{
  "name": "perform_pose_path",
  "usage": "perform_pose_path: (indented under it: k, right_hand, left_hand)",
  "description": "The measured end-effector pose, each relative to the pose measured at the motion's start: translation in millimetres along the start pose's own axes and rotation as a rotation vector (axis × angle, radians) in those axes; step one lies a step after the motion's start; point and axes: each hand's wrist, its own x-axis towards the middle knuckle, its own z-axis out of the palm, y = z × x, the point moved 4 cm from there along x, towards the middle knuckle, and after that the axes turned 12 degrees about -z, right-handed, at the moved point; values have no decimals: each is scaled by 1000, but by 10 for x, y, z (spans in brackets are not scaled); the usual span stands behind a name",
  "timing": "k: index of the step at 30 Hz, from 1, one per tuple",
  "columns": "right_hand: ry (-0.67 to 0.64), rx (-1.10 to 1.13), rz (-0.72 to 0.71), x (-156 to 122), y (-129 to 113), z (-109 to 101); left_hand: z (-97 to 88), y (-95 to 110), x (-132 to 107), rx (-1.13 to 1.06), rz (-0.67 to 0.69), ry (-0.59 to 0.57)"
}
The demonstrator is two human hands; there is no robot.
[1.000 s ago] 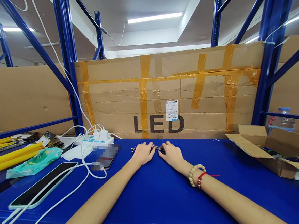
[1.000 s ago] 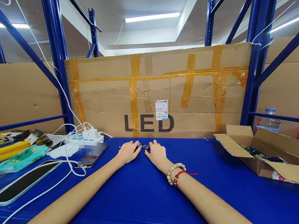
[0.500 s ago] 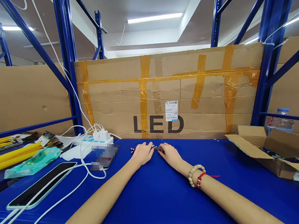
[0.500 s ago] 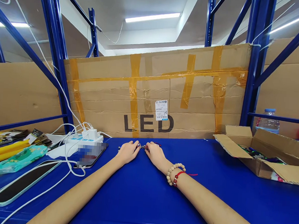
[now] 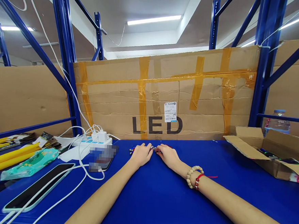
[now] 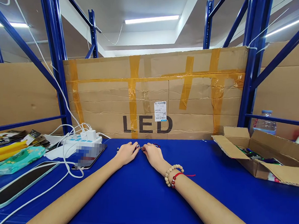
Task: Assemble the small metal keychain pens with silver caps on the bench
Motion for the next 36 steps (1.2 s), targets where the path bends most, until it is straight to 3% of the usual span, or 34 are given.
perform_pose_path:
  k: [25,36]
  right_hand:
    - [93,78,-61,0,-21,-35]
    - [78,-24,-98,7,-49,-34]
  left_hand:
    - [9,-1,2,2,-8,-3]
    - [5,0,-3,9,-14,-25]
